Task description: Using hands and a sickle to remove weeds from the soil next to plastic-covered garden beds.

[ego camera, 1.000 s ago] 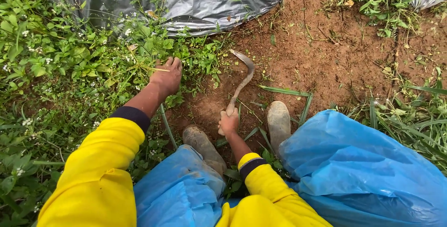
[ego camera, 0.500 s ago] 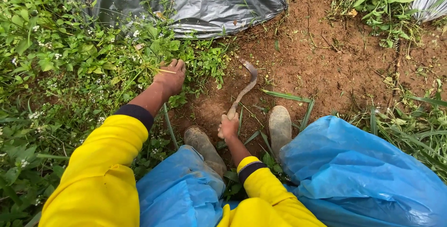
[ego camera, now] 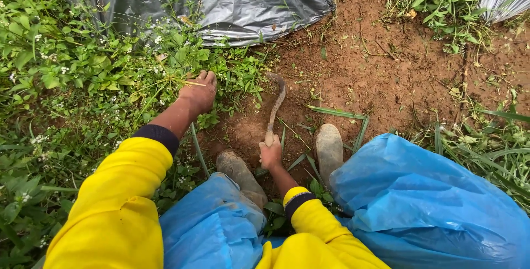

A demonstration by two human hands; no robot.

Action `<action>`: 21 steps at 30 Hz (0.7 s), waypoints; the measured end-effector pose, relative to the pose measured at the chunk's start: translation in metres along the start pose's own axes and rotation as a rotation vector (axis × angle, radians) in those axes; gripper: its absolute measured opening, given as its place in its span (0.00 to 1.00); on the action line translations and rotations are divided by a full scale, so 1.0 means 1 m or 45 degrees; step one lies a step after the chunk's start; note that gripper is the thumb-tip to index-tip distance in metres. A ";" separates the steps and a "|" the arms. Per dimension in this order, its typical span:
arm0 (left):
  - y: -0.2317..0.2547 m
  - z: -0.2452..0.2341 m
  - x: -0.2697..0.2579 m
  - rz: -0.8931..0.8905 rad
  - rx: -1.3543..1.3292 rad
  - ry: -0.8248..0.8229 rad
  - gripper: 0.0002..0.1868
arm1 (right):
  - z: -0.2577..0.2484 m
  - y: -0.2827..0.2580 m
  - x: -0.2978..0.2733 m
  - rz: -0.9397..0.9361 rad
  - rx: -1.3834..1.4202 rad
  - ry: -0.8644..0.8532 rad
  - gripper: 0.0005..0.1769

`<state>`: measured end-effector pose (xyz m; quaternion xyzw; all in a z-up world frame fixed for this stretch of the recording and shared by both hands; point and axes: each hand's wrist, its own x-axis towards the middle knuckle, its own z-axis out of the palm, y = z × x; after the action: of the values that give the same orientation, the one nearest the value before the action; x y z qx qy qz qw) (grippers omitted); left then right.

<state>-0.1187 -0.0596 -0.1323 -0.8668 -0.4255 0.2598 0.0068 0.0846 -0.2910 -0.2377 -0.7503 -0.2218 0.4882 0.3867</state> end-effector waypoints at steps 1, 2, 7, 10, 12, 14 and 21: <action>0.000 0.002 0.002 -0.002 0.001 0.001 0.34 | 0.000 -0.007 0.007 -0.002 0.000 -0.001 0.14; 0.001 0.006 0.000 -0.007 -0.023 -0.004 0.34 | 0.002 -0.012 0.011 0.015 0.015 0.214 0.15; -0.001 0.006 -0.007 -0.021 -0.019 -0.017 0.31 | -0.004 0.005 0.060 0.101 0.560 0.471 0.47; 0.001 0.003 -0.010 0.006 -0.008 -0.049 0.31 | 0.008 -0.006 0.006 0.136 0.281 0.119 0.39; -0.002 -0.013 -0.012 -0.021 -0.008 -0.010 0.30 | 0.029 0.036 0.019 0.130 0.061 -0.331 0.48; 0.003 -0.022 -0.017 -0.009 0.015 0.009 0.29 | 0.010 0.018 0.009 0.131 0.025 -0.372 0.47; 0.005 -0.026 -0.027 0.006 -0.010 -0.017 0.28 | 0.000 0.000 0.035 0.042 0.371 0.275 0.40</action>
<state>-0.1167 -0.0776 -0.0986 -0.8661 -0.4244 0.2641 0.0000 0.0993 -0.2661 -0.2570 -0.7379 -0.0937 0.4381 0.5047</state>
